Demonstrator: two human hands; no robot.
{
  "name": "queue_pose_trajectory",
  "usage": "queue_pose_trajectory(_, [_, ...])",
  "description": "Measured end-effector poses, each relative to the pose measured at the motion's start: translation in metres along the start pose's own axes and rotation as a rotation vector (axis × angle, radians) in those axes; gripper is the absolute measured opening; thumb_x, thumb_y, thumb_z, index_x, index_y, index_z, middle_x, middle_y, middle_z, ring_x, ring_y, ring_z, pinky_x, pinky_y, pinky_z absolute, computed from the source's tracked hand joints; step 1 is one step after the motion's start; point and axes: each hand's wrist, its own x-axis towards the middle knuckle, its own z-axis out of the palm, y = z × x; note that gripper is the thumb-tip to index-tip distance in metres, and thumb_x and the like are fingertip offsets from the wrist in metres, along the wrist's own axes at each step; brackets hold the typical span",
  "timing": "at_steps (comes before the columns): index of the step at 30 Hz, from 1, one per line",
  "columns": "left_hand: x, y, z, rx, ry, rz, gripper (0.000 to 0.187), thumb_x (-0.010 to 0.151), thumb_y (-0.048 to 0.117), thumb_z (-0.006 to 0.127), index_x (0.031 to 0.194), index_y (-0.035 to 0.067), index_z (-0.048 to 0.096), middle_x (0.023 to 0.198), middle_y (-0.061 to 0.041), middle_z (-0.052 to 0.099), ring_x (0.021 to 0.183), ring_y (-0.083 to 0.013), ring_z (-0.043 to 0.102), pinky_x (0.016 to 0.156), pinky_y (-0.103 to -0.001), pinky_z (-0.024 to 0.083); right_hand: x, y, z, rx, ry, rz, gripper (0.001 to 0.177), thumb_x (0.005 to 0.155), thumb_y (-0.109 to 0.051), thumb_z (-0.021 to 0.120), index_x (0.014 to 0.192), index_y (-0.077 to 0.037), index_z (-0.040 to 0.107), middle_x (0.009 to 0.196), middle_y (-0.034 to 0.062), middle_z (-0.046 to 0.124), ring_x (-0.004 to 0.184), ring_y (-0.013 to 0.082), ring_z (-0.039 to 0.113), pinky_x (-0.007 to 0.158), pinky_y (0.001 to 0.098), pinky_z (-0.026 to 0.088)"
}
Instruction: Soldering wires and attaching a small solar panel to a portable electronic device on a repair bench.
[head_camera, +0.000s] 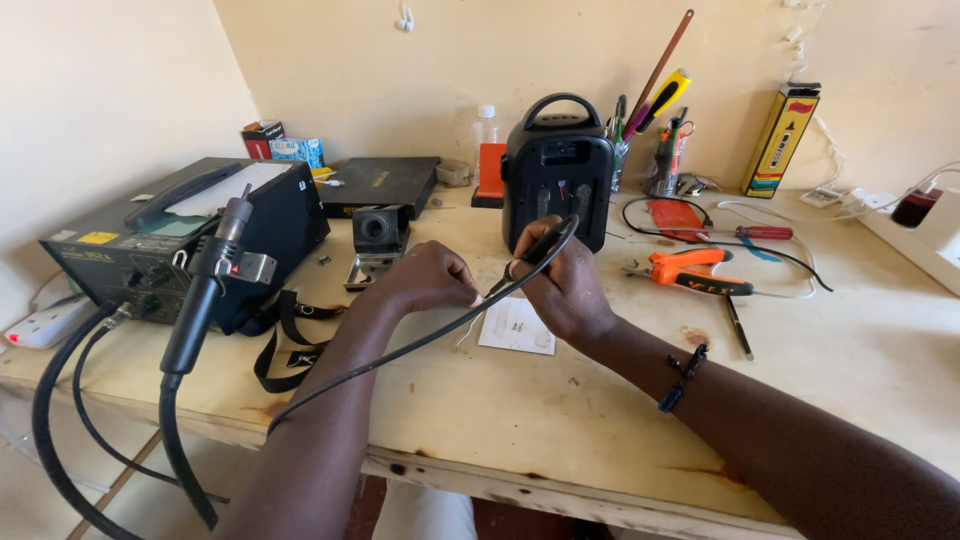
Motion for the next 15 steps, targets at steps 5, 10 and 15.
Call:
queue_pose_trajectory(5, [0.0002, 0.0, 0.0012, 0.005, 0.0, -0.008, 0.023, 0.07, 0.035, 0.085, 0.085, 0.018, 0.089, 0.087, -0.015, 0.082, 0.088, -0.0355, 0.077, 0.075, -0.043, 0.059, -0.001, -0.0011, 0.0007, 0.009, 0.008, 0.0, 0.011, 0.089, 0.004, 0.063, 0.099, -0.002, 0.064, 0.072, 0.0123, 0.055, 0.057, 0.0212, 0.057, 0.049, 0.0312, 0.047])
queue_pose_trajectory(10, [0.002, -0.0019, 0.0034, -0.001, 0.012, -0.019, 0.023, 0.07, 0.037, 0.087, 0.083, 0.019, 0.089, 0.083, -0.015, 0.081, 0.084, -0.0342, 0.076, 0.073, -0.041, 0.058, -0.0018, -0.0015, 0.0015, -0.001, 0.011, 0.013, 0.011, 0.09, 0.004, 0.064, 0.1, -0.002, 0.064, 0.072, 0.0122, 0.056, 0.056, 0.0207, 0.055, 0.049, 0.0315, 0.046])
queue_pose_trajectory(15, [0.0012, -0.0009, 0.0029, -0.005, 0.012, -0.034, 0.022, 0.07, 0.038, 0.089, 0.083, 0.019, 0.09, 0.084, -0.015, 0.081, 0.083, -0.0329, 0.076, 0.072, -0.041, 0.058, -0.0012, -0.001, 0.0005, -0.006, 0.004, 0.012, 0.012, 0.09, 0.005, 0.064, 0.1, -0.002, 0.063, 0.071, 0.0121, 0.056, 0.055, 0.0207, 0.056, 0.049, 0.0308, 0.046])
